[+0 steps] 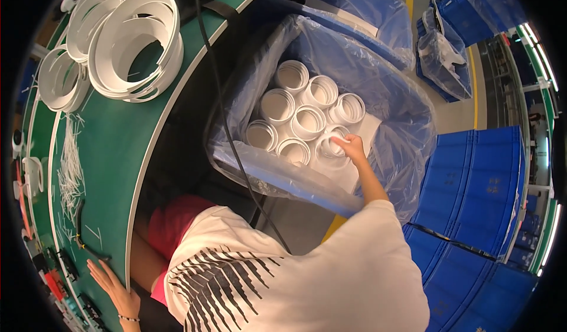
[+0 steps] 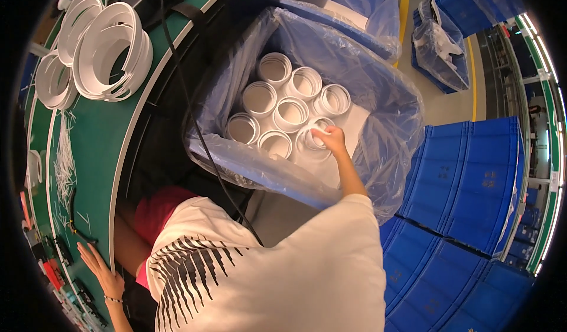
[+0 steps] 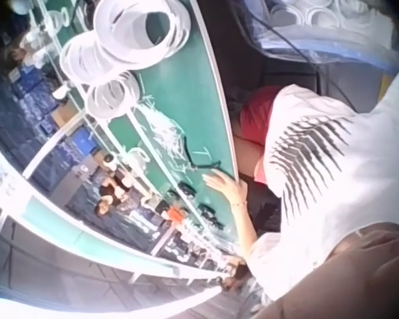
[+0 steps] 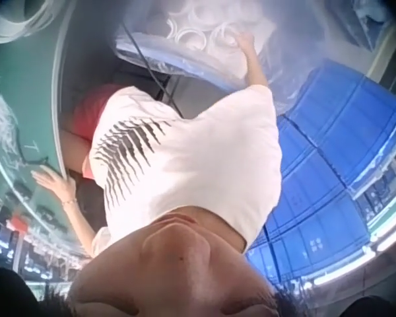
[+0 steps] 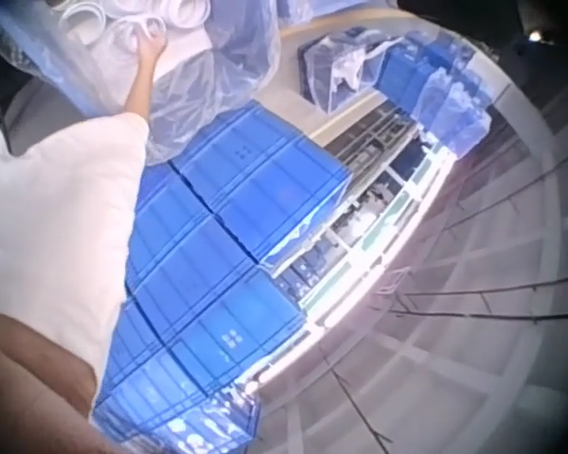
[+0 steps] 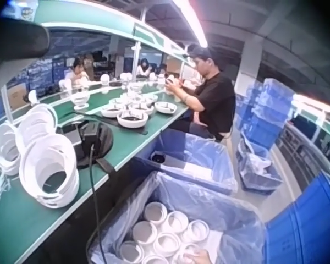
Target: Assembling the internal components and housing of circular light fixtures on a factory production line.
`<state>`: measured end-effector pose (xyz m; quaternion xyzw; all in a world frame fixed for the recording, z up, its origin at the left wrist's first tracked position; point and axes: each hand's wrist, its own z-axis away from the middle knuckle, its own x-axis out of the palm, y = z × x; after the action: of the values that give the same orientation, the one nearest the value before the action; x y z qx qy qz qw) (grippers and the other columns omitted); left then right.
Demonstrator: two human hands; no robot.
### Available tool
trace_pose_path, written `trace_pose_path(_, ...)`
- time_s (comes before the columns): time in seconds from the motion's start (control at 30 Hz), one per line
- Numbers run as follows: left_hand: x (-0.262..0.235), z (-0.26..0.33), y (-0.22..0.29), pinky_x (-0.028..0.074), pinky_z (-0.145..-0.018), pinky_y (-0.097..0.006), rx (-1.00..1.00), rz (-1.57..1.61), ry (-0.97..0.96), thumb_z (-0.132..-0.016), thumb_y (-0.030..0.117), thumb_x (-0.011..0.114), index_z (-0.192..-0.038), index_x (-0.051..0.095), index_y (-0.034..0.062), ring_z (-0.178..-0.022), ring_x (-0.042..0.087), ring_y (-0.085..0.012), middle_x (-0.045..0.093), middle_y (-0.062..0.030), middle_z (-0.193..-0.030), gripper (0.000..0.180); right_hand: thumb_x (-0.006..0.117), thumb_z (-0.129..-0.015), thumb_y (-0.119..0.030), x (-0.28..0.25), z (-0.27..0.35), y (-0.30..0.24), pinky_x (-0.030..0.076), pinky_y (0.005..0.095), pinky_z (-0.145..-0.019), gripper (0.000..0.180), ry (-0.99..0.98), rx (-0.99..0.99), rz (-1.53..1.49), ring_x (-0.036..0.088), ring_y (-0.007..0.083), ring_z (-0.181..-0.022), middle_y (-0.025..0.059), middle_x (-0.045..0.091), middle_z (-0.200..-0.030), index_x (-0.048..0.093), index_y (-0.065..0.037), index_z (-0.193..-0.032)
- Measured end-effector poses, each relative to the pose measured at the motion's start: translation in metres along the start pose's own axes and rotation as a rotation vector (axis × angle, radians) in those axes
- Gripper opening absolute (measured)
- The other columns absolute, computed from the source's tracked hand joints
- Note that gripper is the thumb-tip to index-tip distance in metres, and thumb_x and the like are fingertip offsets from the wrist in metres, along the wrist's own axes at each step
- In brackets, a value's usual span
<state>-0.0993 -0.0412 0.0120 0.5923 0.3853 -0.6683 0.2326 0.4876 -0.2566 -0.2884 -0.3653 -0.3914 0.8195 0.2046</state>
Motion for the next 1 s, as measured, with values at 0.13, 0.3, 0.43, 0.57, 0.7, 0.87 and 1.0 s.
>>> trace_pose_path(0.13, 0.001, -0.002, 0.001, 0.008, -0.103, -0.051, -0.012, -0.044, 0.002, -0.05, -0.013, 0.042, -0.132, 0.012, -0.0049, -0.126, 0.006, -0.0424, 0.004, -0.0263, -0.137, 0.087, 0.074, -0.062, -0.039, 0.001, -0.029, 0.041, 0.032, 0.0259, -0.032, 0.039, 0.238, 0.339, -0.21, 0.04, 0.0107, -0.037, 0.0022, 0.048, -0.056, 0.053, -0.005, -0.062)
trace_pose_path(0.3, -0.001, 0.001, 0.002, 0.009, -0.103, -0.051, -0.04, -0.064, 0.005, -0.05, -0.014, 0.042, -0.131, 0.013, -0.0057, -0.126, 0.006, -0.0425, 0.004, -0.026, -0.137, 0.087, 0.07, -0.064, -0.034, 0.013, -0.048, 0.072, 0.04, 0.0377, -0.08, 0.054, 0.851, 0.126, 0.417, 0.051, 0.0296, -0.089, 0.0164, 0.055, -0.097, 0.052, 0.002, -0.1)
trace_pose_path(0.43, -0.001, 0.003, 0.0, 0.01, -0.103, -0.051, -0.054, -0.071, 0.028, -0.049, -0.015, 0.042, -0.131, 0.014, -0.0052, -0.126, 0.006, -0.0427, 0.004, -0.0258, -0.137, 0.087, 0.064, -0.07, -0.027, 0.019, -0.028, 0.041, 0.038, 0.0382, -0.084, 0.04, 0.669, -0.358, 0.516, 0.048, 0.033, -0.094, 0.0189, 0.052, -0.099, 0.055, 0.002, -0.096)
trace_pose_path(0.57, -0.002, 0.002, 0.007, 0.01, -0.103, -0.05, -0.076, -0.066, 0.025, -0.048, -0.016, 0.041, -0.131, 0.015, -0.0042, -0.126, 0.006, -0.0425, 0.004, -0.0256, -0.137, 0.088, 0.072, -0.058, -0.041, 0.039, -0.006, 0.027, 0.044, 0.0379, -0.077, 0.058, -0.005, -0.141, 0.606, 0.056, 0.0338, -0.088, 0.0212, 0.057, -0.094, 0.057, 0.005, -0.09)
trace_pose_path(0.7, 0.0, -0.002, 0.008, 0.01, -0.103, -0.05, -0.069, -0.015, 0.029, -0.048, -0.017, 0.04, -0.131, 0.016, -0.0037, -0.127, 0.006, -0.0423, 0.004, -0.0246, -0.138, 0.088, 0.076, -0.05, -0.044, 0.053, -0.024, 0.062, 0.045, 0.0371, -0.079, 0.068, -0.093, -0.036, 0.654, 0.056, 0.0333, -0.091, 0.0229, 0.057, -0.099, 0.057, 0.006, -0.091)
trace_pose_path(0.87, 0.001, 0.003, 0.001, 0.012, -0.102, -0.048, -0.043, 0.039, 0.068, -0.051, -0.017, 0.039, -0.131, 0.017, -0.0045, -0.127, 0.009, -0.042, 0.008, -0.0247, -0.138, 0.084, 0.075, -0.055, -0.033, 0.105, -0.028, 0.036, 0.045, 0.0355, -0.082, 0.052, -0.116, 0.24, 0.894, 0.055, 0.0294, -0.096, 0.0195, 0.057, -0.101, 0.06, -0.001, -0.094)
trace_pose_path(1.0, -0.003, 0.004, -0.003, 0.012, -0.102, -0.048, -0.075, 0.049, 0.039, -0.053, -0.017, 0.041, -0.13, 0.022, -0.0034, -0.126, 0.01, -0.0421, 0.009, -0.0252, -0.137, 0.08, 0.066, -0.058, -0.049, 0.111, -0.039, 0.081, 0.044, 0.0335, -0.082, 0.069, -0.127, 0.099, 0.964, 0.055, 0.028, -0.098, 0.0192, 0.056, -0.105, 0.055, 0.003, -0.101)
